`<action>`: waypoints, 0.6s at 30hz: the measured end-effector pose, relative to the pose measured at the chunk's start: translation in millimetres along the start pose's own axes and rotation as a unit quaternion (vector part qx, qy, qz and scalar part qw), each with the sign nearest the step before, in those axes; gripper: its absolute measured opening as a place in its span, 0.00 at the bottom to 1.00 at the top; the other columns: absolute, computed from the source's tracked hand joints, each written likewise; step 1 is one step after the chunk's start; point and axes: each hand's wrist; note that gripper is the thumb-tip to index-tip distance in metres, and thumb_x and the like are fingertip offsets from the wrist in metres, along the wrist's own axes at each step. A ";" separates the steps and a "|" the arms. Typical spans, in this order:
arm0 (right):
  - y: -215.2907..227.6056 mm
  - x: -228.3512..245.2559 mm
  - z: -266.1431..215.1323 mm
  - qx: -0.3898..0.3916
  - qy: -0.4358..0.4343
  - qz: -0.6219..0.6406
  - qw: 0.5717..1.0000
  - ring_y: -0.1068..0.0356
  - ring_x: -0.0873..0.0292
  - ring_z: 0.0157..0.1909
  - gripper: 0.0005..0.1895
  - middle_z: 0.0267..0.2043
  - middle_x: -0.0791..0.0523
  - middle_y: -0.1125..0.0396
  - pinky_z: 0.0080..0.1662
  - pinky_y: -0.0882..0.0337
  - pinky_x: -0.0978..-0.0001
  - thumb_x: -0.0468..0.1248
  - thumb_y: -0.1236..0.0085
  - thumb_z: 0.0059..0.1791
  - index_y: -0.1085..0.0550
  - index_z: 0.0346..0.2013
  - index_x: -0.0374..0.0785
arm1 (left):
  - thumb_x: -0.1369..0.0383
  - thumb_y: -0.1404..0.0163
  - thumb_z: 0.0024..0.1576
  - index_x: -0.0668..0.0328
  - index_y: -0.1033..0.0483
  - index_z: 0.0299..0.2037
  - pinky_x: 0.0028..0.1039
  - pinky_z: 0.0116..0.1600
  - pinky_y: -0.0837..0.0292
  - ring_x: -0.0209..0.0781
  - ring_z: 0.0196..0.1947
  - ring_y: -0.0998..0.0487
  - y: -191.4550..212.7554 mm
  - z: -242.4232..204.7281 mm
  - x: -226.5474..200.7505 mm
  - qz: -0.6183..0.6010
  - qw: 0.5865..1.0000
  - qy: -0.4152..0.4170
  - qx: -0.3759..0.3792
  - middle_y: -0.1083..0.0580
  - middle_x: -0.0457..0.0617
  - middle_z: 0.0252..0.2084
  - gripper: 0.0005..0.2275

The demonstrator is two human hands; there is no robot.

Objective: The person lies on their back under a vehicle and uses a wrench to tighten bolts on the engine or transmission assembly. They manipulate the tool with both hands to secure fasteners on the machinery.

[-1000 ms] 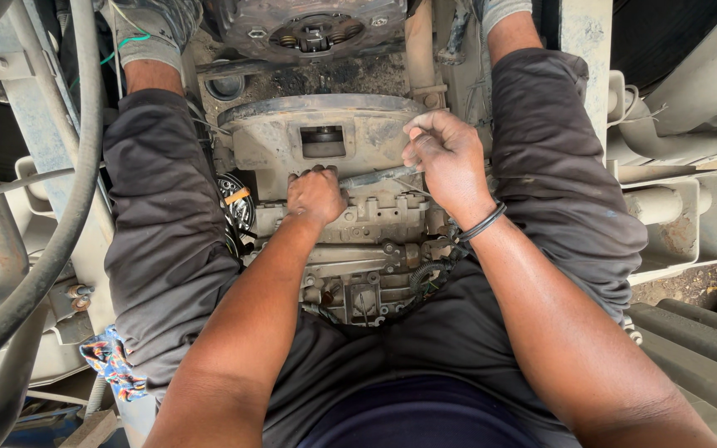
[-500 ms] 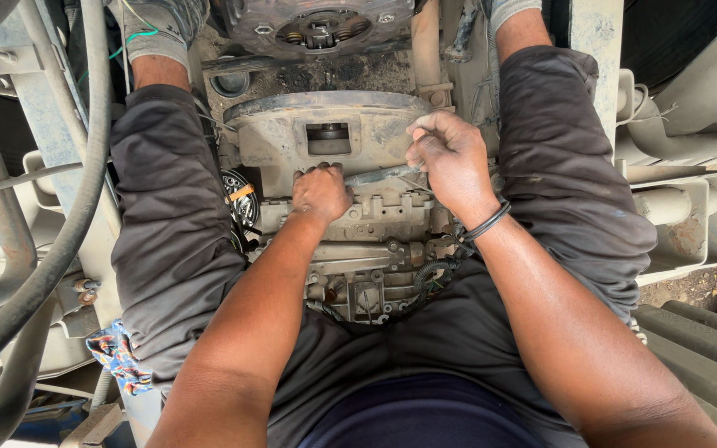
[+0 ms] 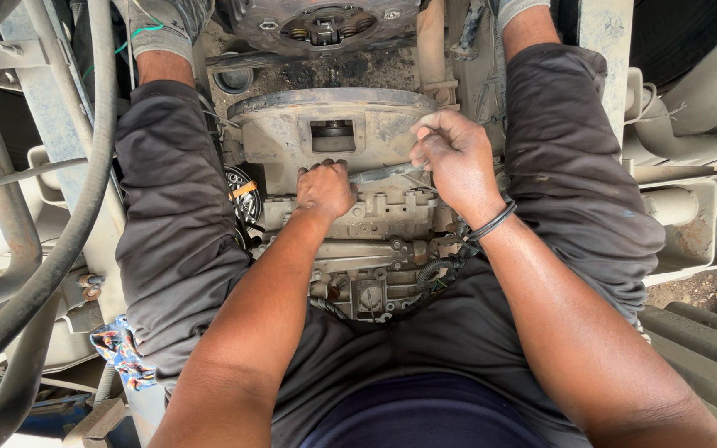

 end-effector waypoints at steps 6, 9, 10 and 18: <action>9.7 6.1 4.1 -0.028 -0.019 0.055 0.998 0.28 0.68 0.31 0.05 0.30 0.58 0.27 0.33 0.29 0.76 0.30 0.50 0.57 0.25 0.41 0.35 | 0.54 0.51 0.62 0.59 0.24 0.54 0.46 0.66 0.36 0.50 0.53 0.21 0.4 1.3 -0.4 0.006 1.000 -0.001 0.012 0.21 0.57 0.47 0.19; 27.1 8.5 11.5 -0.051 -0.030 0.157 0.986 0.26 0.63 0.30 0.07 0.31 0.56 0.27 0.34 0.28 0.73 0.28 0.52 0.56 0.25 0.40 0.36 | 0.54 0.51 0.61 0.59 0.24 0.54 0.46 0.65 0.36 0.51 0.53 0.22 -1.9 1.6 1.3 0.002 1.000 -0.009 -0.007 0.22 0.57 0.48 0.19; 33.0 9.1 12.8 -0.058 -0.033 0.195 0.979 0.26 0.61 0.30 0.07 0.31 0.55 0.27 0.34 0.28 0.72 0.26 0.53 0.55 0.26 0.40 0.36 | 0.54 0.51 0.61 0.59 0.24 0.54 0.46 0.65 0.36 0.52 0.53 0.22 -1.5 1.9 1.7 0.005 1.000 -0.009 -0.004 0.22 0.57 0.48 0.19; 51.1 12.4 12.2 -0.087 -0.044 0.274 0.957 0.26 0.58 0.31 0.08 0.31 0.54 0.27 0.36 0.24 0.67 0.30 0.56 0.58 0.27 0.40 0.36 | 0.54 0.51 0.61 0.58 0.24 0.54 0.47 0.65 0.36 0.52 0.54 0.22 1.3 0.6 1.6 -0.004 1.000 -0.010 0.006 0.22 0.57 0.49 0.18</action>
Point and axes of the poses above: each hand's wrist, its own z-axis towards the middle knuckle, its own y-axis out of the back of the hand, x = y × z
